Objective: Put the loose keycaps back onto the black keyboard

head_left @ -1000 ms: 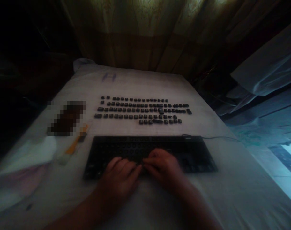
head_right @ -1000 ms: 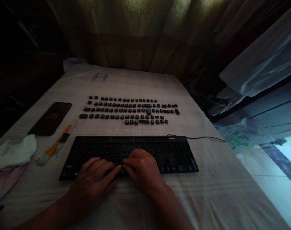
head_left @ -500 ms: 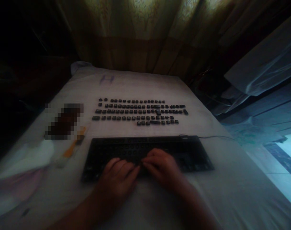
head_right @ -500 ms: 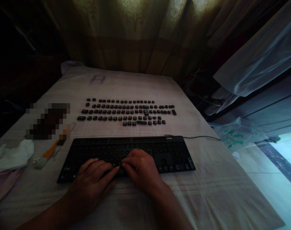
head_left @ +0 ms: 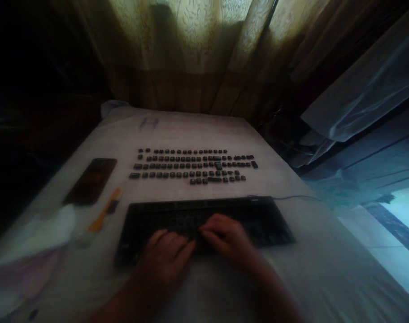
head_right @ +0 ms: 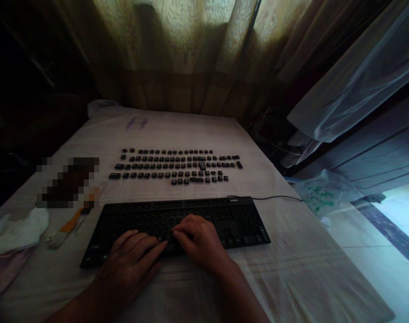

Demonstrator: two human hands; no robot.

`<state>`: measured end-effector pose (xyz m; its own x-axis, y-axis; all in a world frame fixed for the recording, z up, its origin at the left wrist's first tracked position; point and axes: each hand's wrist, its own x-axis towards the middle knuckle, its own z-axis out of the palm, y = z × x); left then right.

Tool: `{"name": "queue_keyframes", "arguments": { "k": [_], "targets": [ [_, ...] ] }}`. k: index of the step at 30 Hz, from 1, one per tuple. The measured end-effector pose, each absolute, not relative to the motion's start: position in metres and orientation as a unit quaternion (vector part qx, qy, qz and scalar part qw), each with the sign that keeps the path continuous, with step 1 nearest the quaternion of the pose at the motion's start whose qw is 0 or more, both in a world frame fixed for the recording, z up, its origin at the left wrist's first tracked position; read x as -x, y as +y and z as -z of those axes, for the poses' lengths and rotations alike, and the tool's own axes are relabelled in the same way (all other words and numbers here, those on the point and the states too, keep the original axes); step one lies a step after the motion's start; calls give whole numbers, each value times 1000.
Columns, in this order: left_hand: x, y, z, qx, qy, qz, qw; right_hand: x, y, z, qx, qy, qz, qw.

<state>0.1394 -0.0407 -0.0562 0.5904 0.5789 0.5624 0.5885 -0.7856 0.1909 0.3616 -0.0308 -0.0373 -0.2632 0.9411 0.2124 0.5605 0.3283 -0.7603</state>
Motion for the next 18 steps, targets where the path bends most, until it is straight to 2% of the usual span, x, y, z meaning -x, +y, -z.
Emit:
{"name": "queue_keyframes", "arguments": {
  "k": [6, 11, 16, 18],
  "targets": [
    [-142, -39, 66, 877, -326, 352, 3, -358, -29, 43, 513, -746, -260, 336],
    [-143, -36, 65, 873, -308, 379, 11, -354, -18, 26, 532, -759, -236, 293],
    [-144, -35, 66, 876, -306, 371, 11, -355, 24, 3, 595, -782, -55, 177],
    [-144, -35, 67, 877, -307, 369, 19, -355, 46, 0, 611, -776, -23, 157]
  ]
}}
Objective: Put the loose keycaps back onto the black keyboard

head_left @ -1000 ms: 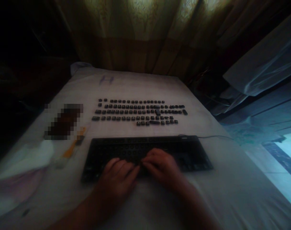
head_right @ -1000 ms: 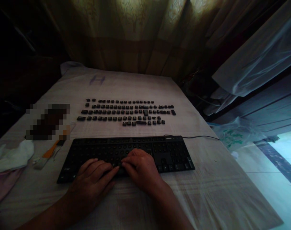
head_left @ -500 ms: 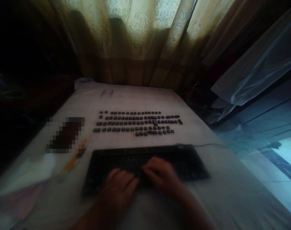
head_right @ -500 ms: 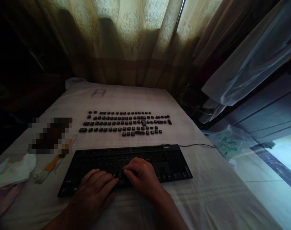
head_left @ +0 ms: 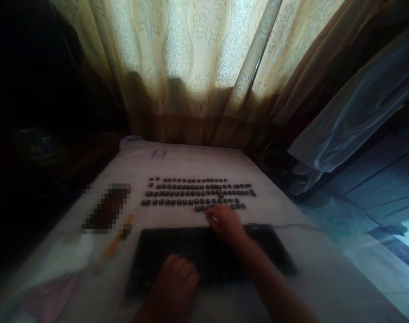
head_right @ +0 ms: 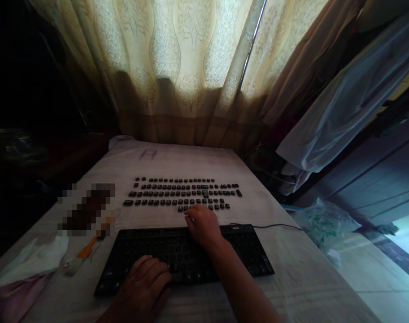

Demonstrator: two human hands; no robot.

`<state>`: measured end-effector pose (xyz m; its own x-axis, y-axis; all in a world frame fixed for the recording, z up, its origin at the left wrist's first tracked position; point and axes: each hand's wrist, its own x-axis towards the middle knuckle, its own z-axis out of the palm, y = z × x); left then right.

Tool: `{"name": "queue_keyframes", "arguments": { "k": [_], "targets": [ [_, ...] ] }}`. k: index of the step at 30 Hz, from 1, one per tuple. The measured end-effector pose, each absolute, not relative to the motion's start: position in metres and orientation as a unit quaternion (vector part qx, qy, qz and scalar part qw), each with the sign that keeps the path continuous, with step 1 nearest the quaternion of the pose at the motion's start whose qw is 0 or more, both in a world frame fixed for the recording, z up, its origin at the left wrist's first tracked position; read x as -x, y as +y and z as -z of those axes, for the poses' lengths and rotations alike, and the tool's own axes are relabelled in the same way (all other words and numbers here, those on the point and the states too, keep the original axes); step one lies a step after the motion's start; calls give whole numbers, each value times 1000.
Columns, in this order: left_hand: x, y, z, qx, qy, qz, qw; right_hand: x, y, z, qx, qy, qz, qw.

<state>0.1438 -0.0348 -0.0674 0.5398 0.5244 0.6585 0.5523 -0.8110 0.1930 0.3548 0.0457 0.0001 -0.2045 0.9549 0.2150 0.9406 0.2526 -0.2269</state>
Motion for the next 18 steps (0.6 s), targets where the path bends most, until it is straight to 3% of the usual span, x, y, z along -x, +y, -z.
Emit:
{"name": "queue_keyframes", "arguments": {
  "k": [18],
  "targets": [
    [-144, -34, 76, 883, -304, 356, 15, -334, 97, 14, 608, -793, 40, 19]
  ]
}}
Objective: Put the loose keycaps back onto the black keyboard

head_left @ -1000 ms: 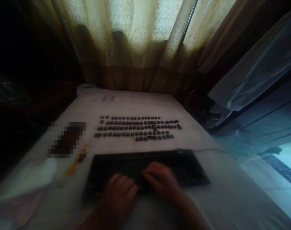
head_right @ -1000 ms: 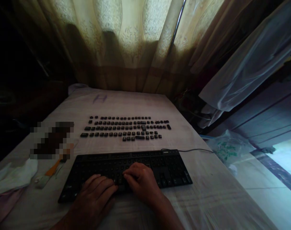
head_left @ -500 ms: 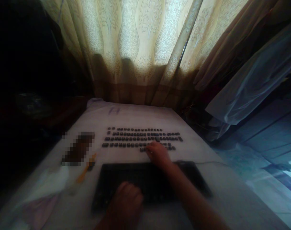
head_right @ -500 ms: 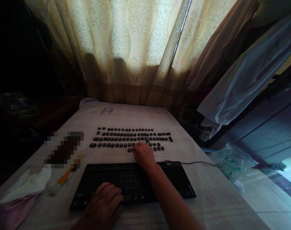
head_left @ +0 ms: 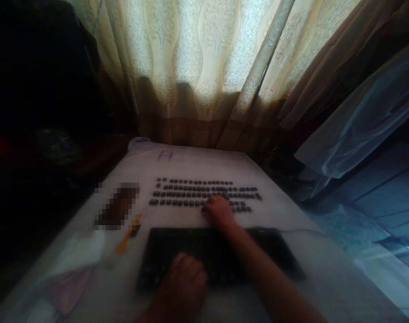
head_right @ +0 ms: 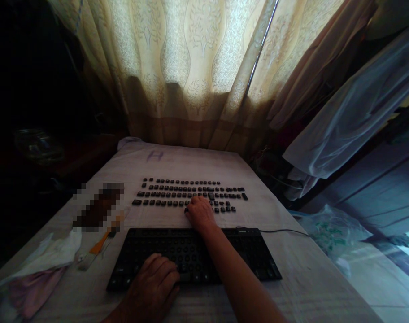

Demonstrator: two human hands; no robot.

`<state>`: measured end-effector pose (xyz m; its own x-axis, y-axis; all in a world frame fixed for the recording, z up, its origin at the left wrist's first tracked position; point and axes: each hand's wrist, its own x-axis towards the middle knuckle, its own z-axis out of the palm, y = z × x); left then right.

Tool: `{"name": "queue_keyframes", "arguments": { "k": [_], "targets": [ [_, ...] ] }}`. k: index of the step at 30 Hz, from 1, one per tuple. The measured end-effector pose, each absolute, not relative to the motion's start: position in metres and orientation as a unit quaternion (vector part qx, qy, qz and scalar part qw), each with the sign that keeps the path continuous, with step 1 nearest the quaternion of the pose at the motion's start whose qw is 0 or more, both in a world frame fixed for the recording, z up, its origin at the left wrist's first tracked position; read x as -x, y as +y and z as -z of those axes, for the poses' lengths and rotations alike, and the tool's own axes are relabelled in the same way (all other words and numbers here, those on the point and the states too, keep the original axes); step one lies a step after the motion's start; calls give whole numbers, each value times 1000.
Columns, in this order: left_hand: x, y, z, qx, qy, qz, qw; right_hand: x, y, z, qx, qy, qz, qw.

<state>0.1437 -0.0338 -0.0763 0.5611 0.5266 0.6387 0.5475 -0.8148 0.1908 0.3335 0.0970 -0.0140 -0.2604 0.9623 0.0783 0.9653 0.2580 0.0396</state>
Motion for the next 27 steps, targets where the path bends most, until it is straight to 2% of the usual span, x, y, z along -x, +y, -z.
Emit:
{"name": "queue_keyframes", "arguments": {
  "k": [12, 23, 27],
  "targets": [
    [-143, -35, 68, 893, -307, 328, -10, -328, 97, 15, 607, -793, 40, 33],
    [-143, -34, 57, 897, -302, 323, 5, -348, 43, 10, 632, -756, -2, 168],
    [-142, -35, 57, 897, -294, 331, 13, -364, 7, 11, 608, -762, -73, 209]
  ]
}}
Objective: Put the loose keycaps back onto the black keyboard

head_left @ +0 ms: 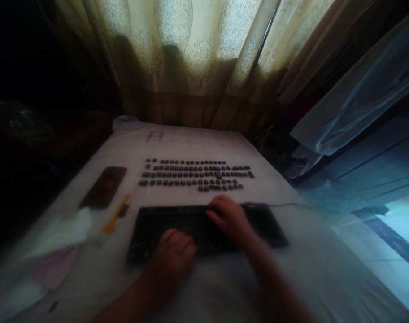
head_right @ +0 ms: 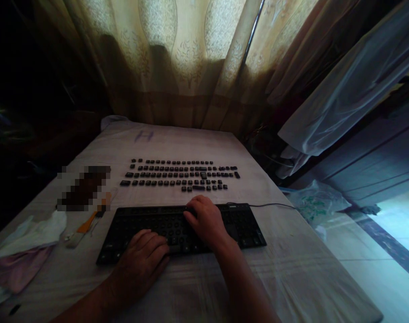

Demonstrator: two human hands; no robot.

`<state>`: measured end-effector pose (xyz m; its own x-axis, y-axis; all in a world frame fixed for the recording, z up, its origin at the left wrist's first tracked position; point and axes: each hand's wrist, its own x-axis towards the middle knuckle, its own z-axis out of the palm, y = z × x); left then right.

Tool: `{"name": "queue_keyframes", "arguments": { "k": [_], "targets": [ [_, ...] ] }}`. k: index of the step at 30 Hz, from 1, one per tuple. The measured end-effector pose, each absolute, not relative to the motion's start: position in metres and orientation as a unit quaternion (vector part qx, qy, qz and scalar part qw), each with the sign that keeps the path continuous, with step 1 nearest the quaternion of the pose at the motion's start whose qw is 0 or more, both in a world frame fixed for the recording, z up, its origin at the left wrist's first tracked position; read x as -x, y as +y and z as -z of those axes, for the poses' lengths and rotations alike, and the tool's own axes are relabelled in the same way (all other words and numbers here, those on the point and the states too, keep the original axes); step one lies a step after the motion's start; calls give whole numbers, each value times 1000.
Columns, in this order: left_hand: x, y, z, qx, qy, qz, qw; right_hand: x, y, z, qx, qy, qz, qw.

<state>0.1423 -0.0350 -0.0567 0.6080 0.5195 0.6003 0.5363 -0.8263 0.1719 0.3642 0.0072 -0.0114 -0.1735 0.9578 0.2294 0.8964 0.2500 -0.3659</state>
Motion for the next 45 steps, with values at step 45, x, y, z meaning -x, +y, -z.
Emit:
{"name": "queue_keyframes", "arguments": {
  "k": [45],
  "targets": [
    [-157, -46, 49, 905, -332, 264, 19, -372, -36, 24, 527, -796, -216, 203]
  ]
}}
